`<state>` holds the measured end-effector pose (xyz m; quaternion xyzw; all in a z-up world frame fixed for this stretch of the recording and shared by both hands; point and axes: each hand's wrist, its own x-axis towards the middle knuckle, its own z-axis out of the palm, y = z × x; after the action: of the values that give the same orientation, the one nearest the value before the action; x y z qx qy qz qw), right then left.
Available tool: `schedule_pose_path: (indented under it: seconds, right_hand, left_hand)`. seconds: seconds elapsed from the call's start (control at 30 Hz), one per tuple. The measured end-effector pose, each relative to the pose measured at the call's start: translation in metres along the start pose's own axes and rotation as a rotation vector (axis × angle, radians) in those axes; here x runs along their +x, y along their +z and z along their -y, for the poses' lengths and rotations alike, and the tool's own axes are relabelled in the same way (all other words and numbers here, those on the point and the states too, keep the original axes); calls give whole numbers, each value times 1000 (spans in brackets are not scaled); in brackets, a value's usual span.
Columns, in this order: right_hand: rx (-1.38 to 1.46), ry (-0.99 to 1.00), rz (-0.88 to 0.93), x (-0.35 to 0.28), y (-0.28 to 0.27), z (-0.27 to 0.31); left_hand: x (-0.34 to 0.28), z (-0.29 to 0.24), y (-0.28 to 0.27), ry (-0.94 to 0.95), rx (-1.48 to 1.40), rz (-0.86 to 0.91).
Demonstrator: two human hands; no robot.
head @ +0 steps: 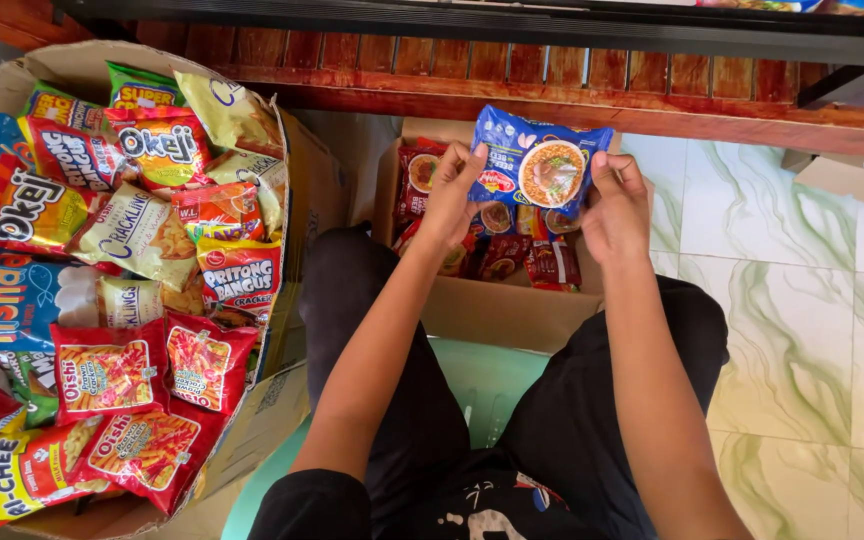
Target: The recorder is organizing and stocking shelves with various noodle and snack packets from a box in a grocery store.
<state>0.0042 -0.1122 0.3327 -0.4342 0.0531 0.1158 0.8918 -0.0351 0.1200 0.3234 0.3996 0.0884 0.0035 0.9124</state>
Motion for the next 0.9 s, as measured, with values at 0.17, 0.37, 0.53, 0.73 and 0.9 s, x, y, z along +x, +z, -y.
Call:
schedule_pose_path:
  seconds: [0.17, 0.37, 0.53, 0.73, 0.9]
  right_hand:
    - [-249, -168, -25, 12, 12, 24]
    - [-688, -722, 2, 51, 52, 91]
    - [-928, -920, 87, 100, 78, 120]
    - [-1249, -1039, 271, 162, 73, 104]
    - [-1122, -728, 148, 200, 40, 86]
  left_hand:
    - [11, -5, 24, -74, 223, -35]
    - [100, -40, 78, 286, 388, 72]
    - [213, -43, 113, 496, 359, 53]
    - [308, -2, 120, 407, 262, 206]
    - [328, -1, 113, 560, 902, -156]
